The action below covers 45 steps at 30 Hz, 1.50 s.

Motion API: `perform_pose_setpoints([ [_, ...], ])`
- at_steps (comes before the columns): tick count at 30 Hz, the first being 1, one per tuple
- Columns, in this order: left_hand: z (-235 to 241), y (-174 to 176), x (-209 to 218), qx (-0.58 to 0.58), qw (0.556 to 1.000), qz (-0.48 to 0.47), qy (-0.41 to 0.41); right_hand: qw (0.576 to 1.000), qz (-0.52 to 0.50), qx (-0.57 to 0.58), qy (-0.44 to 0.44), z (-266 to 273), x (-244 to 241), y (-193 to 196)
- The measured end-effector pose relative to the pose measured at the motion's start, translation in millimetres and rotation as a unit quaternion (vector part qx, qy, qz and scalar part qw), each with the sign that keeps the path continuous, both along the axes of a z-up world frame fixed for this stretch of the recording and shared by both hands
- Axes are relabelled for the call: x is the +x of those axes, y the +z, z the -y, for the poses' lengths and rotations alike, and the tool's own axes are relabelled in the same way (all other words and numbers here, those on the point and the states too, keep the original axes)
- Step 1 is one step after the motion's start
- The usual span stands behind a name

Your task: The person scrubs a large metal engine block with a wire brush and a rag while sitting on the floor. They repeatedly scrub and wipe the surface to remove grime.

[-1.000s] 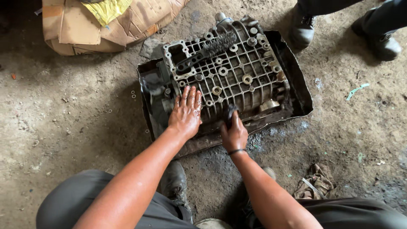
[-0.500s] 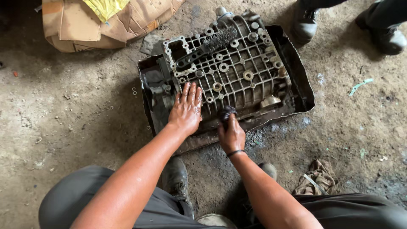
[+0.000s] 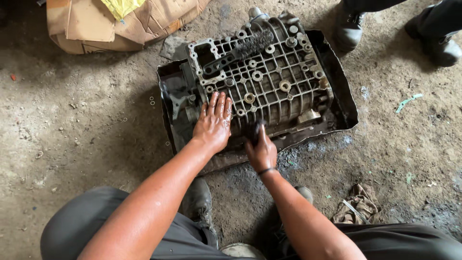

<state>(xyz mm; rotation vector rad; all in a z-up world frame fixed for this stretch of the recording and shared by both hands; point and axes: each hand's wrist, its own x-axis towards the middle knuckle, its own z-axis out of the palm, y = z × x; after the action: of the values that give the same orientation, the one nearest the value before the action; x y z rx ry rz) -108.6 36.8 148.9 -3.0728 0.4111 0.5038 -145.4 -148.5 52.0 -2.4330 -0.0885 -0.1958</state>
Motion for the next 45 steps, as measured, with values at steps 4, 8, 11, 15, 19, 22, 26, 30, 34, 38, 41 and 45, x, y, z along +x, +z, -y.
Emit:
perform_pose_setpoints([
  [4, -2, -8, -5, 0.010, 0.999, 0.042, -0.002, 0.998, -0.052, 0.005, -0.029, 1, 6, -6],
  [8, 2, 0, -1, 0.007, 1.000, 0.007, -0.003, 0.998, -0.041, -0.043, 0.035, 14, -2, 1],
  [11, 0, 2, -4, 0.000, 1.000, 0.023, -0.006, 0.999, -0.018, -0.026, 0.027, 11, -9, -6],
  [15, -1, 0, -7, -0.008, 0.997, 0.070, -0.021, 1.000, -0.010, -0.025, 0.004, 6, -4, -23],
  [19, 1, 0, -3, -0.012, 0.996, 0.083, -0.012, 0.999, 0.044, -0.014, 0.028, 15, 9, -21],
  [22, -3, -1, -6, 0.023, 0.997, 0.075, -0.021, 0.999, -0.012, -0.029, 0.039, 8, 1, -14],
  [26, -1, -8, 0, 0.044, 0.994, 0.095, -0.023, 0.999, 0.011, -0.007, 0.043, 14, -12, -7],
  [30, -7, -23, 2, 0.026, 0.989, 0.140, -0.031, 0.998, -0.045, -0.007, 0.049, 15, -12, 0],
  [34, -15, -43, 2, 0.068, 0.979, 0.183, -0.061, 0.996, -0.065, -0.029, 0.060, 12, -13, 12],
  [38, -20, -71, 11, -0.018, 0.968, 0.247, -0.041, 0.992, -0.104, -0.057, 0.051, 15, -16, 26],
  [41, -24, -102, 21, -0.061, 0.958, 0.278, -0.029, 0.990, -0.117, -0.066, 0.053, 17, -12, 36],
  [45, -48, -152, 43, -0.085, 0.940, 0.330, -0.025, 0.987, -0.124, -0.086, 0.058, -3, -10, 42],
])
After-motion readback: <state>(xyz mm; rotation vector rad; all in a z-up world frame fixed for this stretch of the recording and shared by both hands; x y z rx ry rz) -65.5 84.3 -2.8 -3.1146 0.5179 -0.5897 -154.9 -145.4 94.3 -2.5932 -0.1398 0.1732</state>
